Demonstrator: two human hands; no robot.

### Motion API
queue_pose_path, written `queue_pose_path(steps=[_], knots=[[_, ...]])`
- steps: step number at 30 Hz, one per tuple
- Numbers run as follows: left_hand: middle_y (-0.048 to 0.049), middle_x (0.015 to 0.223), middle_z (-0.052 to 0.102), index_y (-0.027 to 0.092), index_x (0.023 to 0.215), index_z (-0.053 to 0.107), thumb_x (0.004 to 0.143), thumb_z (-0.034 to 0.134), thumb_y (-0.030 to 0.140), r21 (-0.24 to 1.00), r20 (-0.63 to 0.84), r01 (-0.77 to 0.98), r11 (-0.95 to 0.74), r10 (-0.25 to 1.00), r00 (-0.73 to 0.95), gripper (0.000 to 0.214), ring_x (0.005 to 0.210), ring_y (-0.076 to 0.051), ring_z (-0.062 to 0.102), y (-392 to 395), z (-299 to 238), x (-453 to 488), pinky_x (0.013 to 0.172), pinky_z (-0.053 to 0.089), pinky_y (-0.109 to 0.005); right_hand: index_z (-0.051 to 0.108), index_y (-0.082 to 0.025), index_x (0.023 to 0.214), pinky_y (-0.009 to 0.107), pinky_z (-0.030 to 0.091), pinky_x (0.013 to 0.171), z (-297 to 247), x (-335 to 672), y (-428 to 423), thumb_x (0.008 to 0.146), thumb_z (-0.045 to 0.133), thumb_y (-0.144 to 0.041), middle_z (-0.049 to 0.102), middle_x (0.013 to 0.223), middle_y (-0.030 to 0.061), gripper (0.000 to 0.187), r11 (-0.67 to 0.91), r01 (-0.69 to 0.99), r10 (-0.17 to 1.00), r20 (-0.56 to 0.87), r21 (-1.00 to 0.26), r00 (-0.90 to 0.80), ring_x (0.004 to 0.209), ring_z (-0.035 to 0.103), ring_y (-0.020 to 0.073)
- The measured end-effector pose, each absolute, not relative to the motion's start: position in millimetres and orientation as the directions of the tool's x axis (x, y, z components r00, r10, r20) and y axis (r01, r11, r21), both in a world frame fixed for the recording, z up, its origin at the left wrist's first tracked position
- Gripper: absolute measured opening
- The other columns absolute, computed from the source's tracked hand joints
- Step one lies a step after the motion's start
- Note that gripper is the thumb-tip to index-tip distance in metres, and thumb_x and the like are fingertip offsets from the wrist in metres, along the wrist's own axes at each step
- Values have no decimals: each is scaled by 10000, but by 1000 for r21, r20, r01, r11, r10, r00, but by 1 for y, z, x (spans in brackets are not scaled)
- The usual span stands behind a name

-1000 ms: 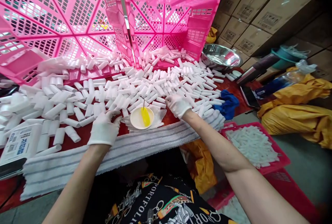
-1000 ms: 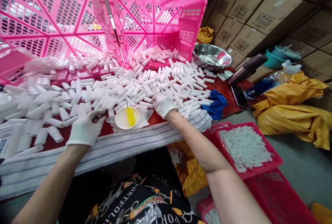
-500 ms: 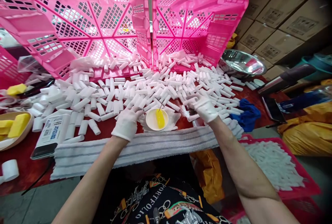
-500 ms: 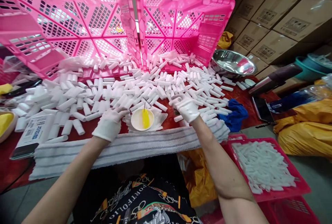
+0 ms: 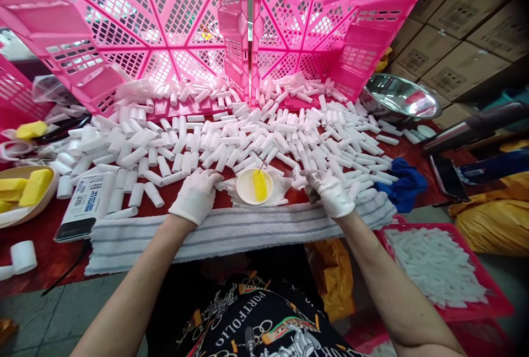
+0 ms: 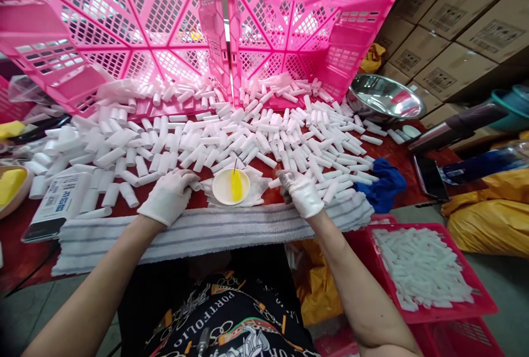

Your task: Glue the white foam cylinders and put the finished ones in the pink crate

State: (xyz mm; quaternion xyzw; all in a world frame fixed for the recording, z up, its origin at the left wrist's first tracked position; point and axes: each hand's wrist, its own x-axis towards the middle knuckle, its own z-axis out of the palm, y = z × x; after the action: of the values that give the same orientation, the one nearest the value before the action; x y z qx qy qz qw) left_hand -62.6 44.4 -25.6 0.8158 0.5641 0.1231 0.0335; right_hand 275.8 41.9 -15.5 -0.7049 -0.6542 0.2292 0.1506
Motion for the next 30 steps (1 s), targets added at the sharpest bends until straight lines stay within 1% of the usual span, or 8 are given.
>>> queue_pose_path(steps=[4, 7, 9, 12, 15, 20, 25, 30], knots=[[-87, 1096, 629, 191, 1030, 641, 773, 396, 93, 211, 199, 911, -353, 929, 313, 368, 1010, -254, 555, 41, -28, -66, 800, 460, -391, 566, -163, 1096, 274, 479, 502, -6, 286, 39, 764, 542, -534, 580, 581, -5, 498, -229, 391, 960, -141, -892, 240, 463, 542, 126], [-93, 1143, 610, 180, 1091, 619, 776, 382, 83, 255, 290, 935, -245, 942, 168, 405, 991, -254, 573, 38, -28, -62, 850, 459, -409, 543, -185, 1055, 263, 497, 526, 5, 288, 34, 634, 701, -463, 600, 655, -14, 529, -232, 31, 955, -221, -972, 200, 519, 571, 124], [-97, 1144, 602, 170, 1102, 607, 797, 391, 117, 347, 363, 915, -205, 929, 70, 378, 1018, -244, 570, 33, -27, -55, 895, 452, -401, 561, -196, 1005, 266, 502, 542, 13, 281, 31, 664, 674, -483, 603, 673, -6, 459, -213, -72, 968, -221, -974, 121, 547, 578, 127], [-93, 1158, 582, 165, 1168, 548, 807, 484, 241, 523, 379, 808, -272, 923, 66, 374, 1094, -217, 543, 26, -24, -38, 957, 435, -359, 582, -182, 803, 216, 409, 430, 23, 262, 34, 762, 544, -558, 517, 534, -14, 381, -168, 87, 978, -155, -982, 141, 453, 489, 101], [-100, 1256, 519, 172, 1258, 466, 660, 673, 456, 611, 265, 730, -306, 948, 176, 695, 1141, -237, 516, 24, -25, -18, 969, 435, -349, 543, -166, 669, 201, 343, 396, 28, 238, 49, 741, 596, -518, 502, 513, -15, 363, -108, 403, 993, -81, -909, 83, 436, 448, 87], [-120, 1294, 480, 191, 1334, 415, 383, 751, 642, 462, 114, 857, -226, 974, 195, 1105, 1168, -331, 466, 35, -27, -1, 1012, 371, -448, 624, -161, 1029, 206, 447, 576, 25, 198, 78, 750, 648, -353, 659, 799, 30, 339, 242, 595, 952, 69, -766, -298, 641, 582, 113], [-138, 1272, 495, 170, 1333, 440, 361, 709, 706, 325, 75, 913, -248, 969, 236, 1142, 1148, -377, 441, 43, -28, 0, 1029, 292, -514, 704, -139, 817, 239, 399, 591, 35, 175, 91, 844, 542, -315, 681, 757, 74, 241, 424, 825, 894, 29, -374, -447, 669, 594, 149], [-117, 1249, 507, 209, 1305, 477, 352, 694, 720, 303, 99, 916, -263, 965, 244, 1103, 1129, -396, 433, 42, -29, 1, 1061, 146, -586, 698, -122, 808, 221, 377, 585, 45, 170, 96, 826, 566, -269, 669, 733, 52, 198, 441, 752, 880, 72, -489, -469, 649, 565, 126]])
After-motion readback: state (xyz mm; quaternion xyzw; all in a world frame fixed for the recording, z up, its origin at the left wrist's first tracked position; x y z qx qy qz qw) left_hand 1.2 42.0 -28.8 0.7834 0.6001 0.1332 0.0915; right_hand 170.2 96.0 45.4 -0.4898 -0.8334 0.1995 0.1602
